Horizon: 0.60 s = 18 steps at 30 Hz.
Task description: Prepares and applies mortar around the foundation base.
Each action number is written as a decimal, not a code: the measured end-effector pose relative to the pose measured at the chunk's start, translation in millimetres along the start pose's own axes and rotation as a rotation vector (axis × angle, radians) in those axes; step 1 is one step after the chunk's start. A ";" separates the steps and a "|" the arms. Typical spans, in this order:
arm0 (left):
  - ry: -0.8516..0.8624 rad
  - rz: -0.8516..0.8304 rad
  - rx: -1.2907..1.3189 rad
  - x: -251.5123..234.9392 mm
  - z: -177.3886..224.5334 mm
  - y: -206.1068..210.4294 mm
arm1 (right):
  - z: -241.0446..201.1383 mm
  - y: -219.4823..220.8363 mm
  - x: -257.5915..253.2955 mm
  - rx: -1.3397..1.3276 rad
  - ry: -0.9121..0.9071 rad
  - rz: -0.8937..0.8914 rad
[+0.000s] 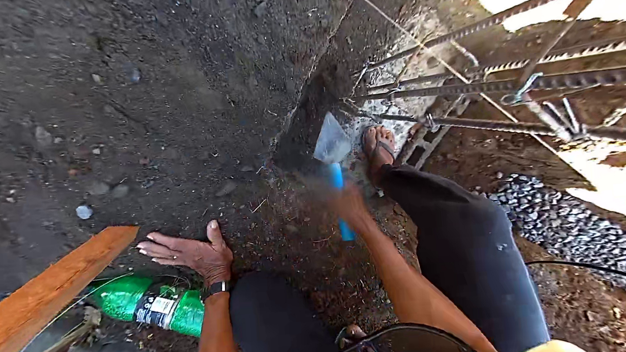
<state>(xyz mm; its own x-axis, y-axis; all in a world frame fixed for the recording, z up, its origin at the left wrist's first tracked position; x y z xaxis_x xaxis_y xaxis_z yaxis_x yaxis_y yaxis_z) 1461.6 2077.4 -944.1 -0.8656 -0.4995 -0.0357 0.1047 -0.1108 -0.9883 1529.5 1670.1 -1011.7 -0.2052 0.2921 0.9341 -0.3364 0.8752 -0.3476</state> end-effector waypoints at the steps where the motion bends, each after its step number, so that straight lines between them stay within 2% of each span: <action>1: 0.000 -0.001 -0.002 -0.6 0.2 0.7 | 4.6 8.4 -21.2 -0.040 0.040 -0.037; 4: 0.005 0.001 -0.006 -1.6 2.0 0.8 | 4.9 28.5 -78.1 -0.081 0.087 -0.037; 8: 0.008 0.028 -0.007 -1.1 -0.3 2.7 | -11.8 30.6 -122.8 -0.022 0.060 0.077; 13: 0.018 0.028 0.007 -1.9 -0.6 4.5 | -16.0 40.9 -155.4 -0.003 0.115 0.162; 18: 0.016 0.029 0.009 -4.5 0.2 5.1 | -25.3 64.4 -165.6 0.118 0.007 0.091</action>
<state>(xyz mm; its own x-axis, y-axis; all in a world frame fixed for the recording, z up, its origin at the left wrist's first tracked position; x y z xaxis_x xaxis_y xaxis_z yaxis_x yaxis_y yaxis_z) 1466.1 2079.0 -949.0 -0.8701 -0.4884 -0.0666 0.1337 -0.1039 -0.9855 1565.1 1687.9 -1186.7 -0.2334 0.3717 0.8985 -0.4223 0.7936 -0.4380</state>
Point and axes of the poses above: each hand's wrist, its own x-axis away from the middle knuckle, its own y-axis out of the palm, z = x × y, the point moved 8 cm from there along -x, towards the middle knuckle, and after that the axes turned 10 degrees about y, right-handed, at the moved point
